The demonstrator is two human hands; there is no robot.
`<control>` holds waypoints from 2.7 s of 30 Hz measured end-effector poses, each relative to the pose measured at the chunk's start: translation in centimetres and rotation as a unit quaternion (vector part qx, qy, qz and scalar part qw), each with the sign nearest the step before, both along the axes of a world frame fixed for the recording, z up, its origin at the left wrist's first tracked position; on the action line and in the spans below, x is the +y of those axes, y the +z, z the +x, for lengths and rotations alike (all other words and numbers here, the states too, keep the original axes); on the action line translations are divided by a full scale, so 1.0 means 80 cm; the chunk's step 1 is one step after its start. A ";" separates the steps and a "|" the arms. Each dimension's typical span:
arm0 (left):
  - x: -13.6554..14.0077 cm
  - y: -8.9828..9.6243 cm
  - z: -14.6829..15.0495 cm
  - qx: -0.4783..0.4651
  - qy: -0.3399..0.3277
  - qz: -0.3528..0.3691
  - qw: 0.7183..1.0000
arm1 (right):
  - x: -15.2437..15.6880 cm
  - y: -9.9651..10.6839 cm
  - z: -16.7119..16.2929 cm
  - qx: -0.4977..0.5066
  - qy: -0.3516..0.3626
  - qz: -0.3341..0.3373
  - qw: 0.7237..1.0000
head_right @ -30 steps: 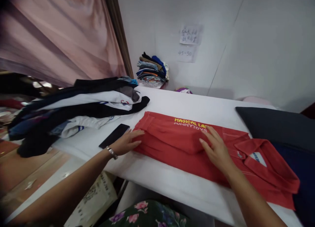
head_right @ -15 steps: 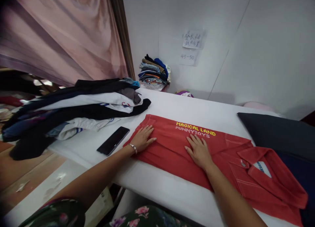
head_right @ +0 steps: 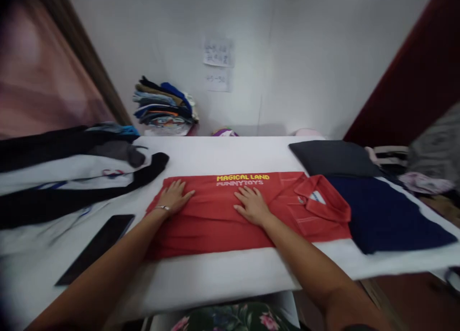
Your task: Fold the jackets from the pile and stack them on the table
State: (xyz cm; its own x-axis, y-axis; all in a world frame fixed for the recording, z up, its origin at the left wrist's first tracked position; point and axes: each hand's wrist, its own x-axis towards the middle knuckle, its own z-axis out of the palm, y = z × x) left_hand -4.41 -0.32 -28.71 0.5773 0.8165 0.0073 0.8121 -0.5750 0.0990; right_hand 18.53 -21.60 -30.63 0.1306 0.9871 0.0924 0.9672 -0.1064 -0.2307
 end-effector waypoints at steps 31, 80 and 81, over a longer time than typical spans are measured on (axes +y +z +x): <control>0.021 -0.018 0.000 0.004 0.015 -0.024 1.000 | -0.059 0.012 0.212 -0.008 -0.343 -0.072 0.937; 0.079 0.049 -0.042 -0.116 0.155 -0.052 0.980 | 0.022 0.000 0.009 0.014 -0.027 0.013 0.999; 0.084 0.043 -0.044 -0.108 0.169 -0.071 0.977 | 0.024 -0.002 0.007 0.010 -0.018 0.011 1.000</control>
State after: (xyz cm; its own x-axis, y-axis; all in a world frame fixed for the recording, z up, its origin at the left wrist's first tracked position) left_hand -7.93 6.43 -25.26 0.2723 0.9618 -0.0289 0.9048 -0.2457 0.3479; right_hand 19.12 -19.65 -30.77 0.1680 0.9796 0.1105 0.9578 -0.1357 -0.2534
